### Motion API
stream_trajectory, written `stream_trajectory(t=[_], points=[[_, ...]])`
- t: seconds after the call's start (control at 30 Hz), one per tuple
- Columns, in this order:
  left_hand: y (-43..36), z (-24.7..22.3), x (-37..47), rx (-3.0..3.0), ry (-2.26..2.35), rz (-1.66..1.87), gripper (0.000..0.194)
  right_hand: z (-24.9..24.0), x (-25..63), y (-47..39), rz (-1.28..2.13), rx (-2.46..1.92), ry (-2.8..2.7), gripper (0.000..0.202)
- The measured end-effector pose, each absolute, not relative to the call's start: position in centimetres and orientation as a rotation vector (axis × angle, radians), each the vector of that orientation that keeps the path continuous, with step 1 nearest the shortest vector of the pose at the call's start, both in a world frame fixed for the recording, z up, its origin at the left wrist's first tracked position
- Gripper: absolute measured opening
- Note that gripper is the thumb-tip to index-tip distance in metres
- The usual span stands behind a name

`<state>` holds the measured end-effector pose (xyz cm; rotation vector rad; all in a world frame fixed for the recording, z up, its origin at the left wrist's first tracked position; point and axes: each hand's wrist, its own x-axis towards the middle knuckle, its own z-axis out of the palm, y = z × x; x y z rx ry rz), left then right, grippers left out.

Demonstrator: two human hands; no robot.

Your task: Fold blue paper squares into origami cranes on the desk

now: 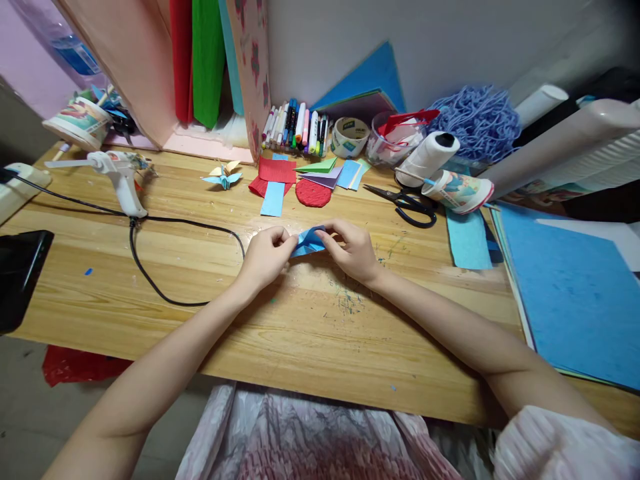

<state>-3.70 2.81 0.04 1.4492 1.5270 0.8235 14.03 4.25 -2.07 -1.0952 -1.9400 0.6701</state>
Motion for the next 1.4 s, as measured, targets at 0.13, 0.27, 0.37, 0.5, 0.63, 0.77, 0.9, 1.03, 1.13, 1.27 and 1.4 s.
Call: stream_trajectory(t=[0.13, 0.27, 0.37, 0.5, 0.63, 0.77, 0.9, 1.03, 1.13, 1.27, 1.4], points=[[3.0, 1.0, -4.6, 1.552, 1.577, 0.799, 0.036, -2.1, 14.2, 4.8, 0.883, -1.158, -1.788, 0.020], [3.3, 1.2, -4.9, 1.473, 1.341, 0.853, 0.032, -2.2, 14.3, 5.1, 1.027, -1.077, -1.743, 0.018], [3.4, 0.9, -4.5, 1.440, 1.137, 0.731, 0.036, -2.2, 14.1, 5.1, 1.061, -1.018, -1.743, 0.015], [3.2, 0.7, -4.2, 1.385, 1.071, 0.655, 0.037, -2.1, 13.9, 4.9, 1.067, -0.975, -1.736, 0.013], [2.9, 0.9, -4.4, 1.285, 0.986, 0.556, 0.038, -1.8, 13.7, 4.5, 1.021, -0.981, -1.749, 0.013], [3.1, 0.9, -4.6, 1.377, 0.998, 0.538, 0.041, -1.8, 13.5, 4.2, 0.996, -0.996, -1.718, 0.012], [3.2, 0.8, -4.3, 1.498, 1.031, 0.589, 0.042, -2.0, 13.3, 4.2, 1.002, -0.987, -1.662, 0.012], [3.0, 0.8, -3.9, 1.484, 1.065, 0.624, 0.040, -2.0, 13.3, 4.2, 0.978, -0.968, -1.669, 0.014], [2.9, 0.7, -3.8, 1.466, 1.090, 0.633, 0.034, -2.0, 13.4, 4.2, 0.952, -0.957, -1.694, 0.014], [2.9, 0.5, -3.9, 1.461, 1.095, 0.641, 0.032, -2.1, 13.3, 4.1, 0.941, -0.951, -1.713, 0.014], [2.7, 0.4, -3.6, 1.492, 1.143, 0.676, 0.032, -2.2, 13.2, 4.0, 0.947, -0.964, -1.699, 0.013]])
